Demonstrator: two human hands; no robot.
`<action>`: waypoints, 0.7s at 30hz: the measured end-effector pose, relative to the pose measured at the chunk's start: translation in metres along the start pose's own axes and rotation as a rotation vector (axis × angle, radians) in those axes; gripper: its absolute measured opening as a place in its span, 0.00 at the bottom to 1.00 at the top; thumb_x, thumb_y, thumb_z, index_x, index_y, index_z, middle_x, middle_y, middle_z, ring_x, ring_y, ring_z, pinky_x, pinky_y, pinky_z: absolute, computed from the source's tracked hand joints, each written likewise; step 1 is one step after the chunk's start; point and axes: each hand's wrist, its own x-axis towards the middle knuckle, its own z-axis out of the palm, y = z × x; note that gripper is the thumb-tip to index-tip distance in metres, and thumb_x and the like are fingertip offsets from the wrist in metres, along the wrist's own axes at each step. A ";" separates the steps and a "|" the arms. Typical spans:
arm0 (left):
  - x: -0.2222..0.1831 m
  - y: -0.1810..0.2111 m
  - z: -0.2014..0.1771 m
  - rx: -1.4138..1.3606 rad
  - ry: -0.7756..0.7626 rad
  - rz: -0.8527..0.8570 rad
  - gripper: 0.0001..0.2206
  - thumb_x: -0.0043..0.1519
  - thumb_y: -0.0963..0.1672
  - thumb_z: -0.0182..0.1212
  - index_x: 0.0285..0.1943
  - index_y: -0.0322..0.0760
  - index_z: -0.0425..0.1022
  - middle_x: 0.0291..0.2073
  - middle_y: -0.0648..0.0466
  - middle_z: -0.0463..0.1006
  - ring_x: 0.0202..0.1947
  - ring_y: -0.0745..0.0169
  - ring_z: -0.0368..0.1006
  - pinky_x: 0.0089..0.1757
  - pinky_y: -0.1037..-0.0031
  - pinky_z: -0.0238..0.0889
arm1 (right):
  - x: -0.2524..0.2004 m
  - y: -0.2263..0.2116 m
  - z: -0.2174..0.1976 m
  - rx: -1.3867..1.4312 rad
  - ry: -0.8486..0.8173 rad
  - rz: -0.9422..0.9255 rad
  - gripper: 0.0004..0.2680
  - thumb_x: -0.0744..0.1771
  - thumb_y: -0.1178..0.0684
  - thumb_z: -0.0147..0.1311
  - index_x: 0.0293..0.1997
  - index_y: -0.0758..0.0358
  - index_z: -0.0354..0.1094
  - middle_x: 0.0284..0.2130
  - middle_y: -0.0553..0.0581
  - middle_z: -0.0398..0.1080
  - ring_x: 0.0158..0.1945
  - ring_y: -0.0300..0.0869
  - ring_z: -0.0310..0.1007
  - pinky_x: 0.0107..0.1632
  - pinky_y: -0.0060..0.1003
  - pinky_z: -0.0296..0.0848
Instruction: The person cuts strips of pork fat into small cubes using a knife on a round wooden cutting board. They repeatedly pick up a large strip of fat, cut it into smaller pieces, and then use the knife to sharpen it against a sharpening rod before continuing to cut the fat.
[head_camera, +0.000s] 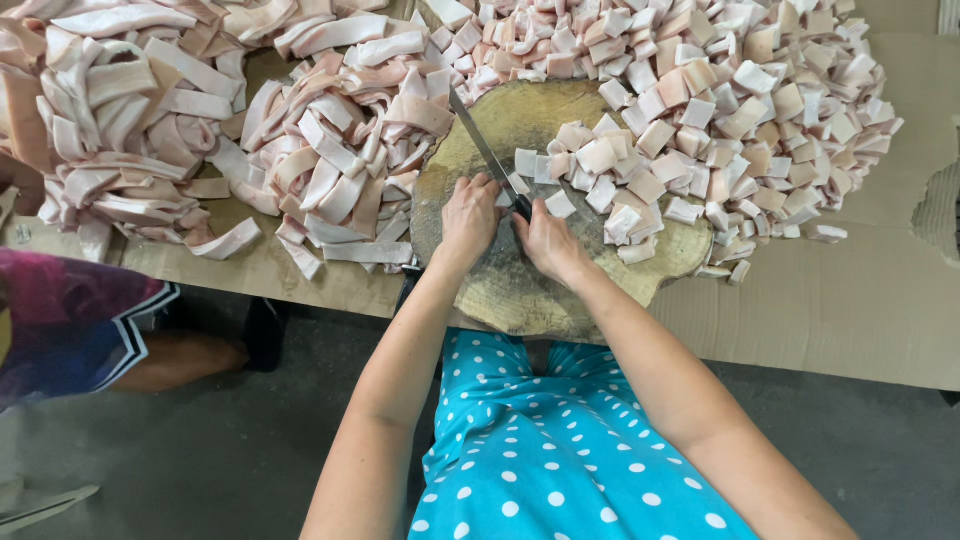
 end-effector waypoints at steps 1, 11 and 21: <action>-0.002 0.000 0.001 -0.001 0.000 0.001 0.16 0.53 0.42 0.71 0.50 0.40 0.79 0.48 0.54 0.76 0.53 0.48 0.70 0.46 0.60 0.71 | 0.001 0.003 0.002 -0.001 0.001 0.001 0.17 0.72 0.43 0.43 0.53 0.73 0.56 0.34 0.84 0.72 0.42 0.74 0.75 0.43 0.63 0.75; -0.032 -0.054 -0.018 -0.342 0.042 0.070 0.35 0.47 0.38 0.74 0.68 0.28 0.68 0.55 0.38 0.73 0.56 0.34 0.67 0.55 0.57 0.62 | -0.040 0.031 -0.031 0.016 0.065 -0.031 0.18 0.72 0.37 0.42 0.51 0.66 0.61 0.28 0.75 0.74 0.36 0.70 0.75 0.38 0.62 0.71; -0.008 -0.006 0.011 -0.174 -0.008 -0.134 0.17 0.57 0.41 0.68 0.54 0.28 0.74 0.52 0.39 0.72 0.54 0.37 0.71 0.52 0.57 0.66 | -0.112 0.004 -0.037 -0.066 0.047 -0.033 0.15 0.72 0.40 0.41 0.54 0.63 0.57 0.21 0.74 0.72 0.28 0.70 0.76 0.30 0.62 0.73</action>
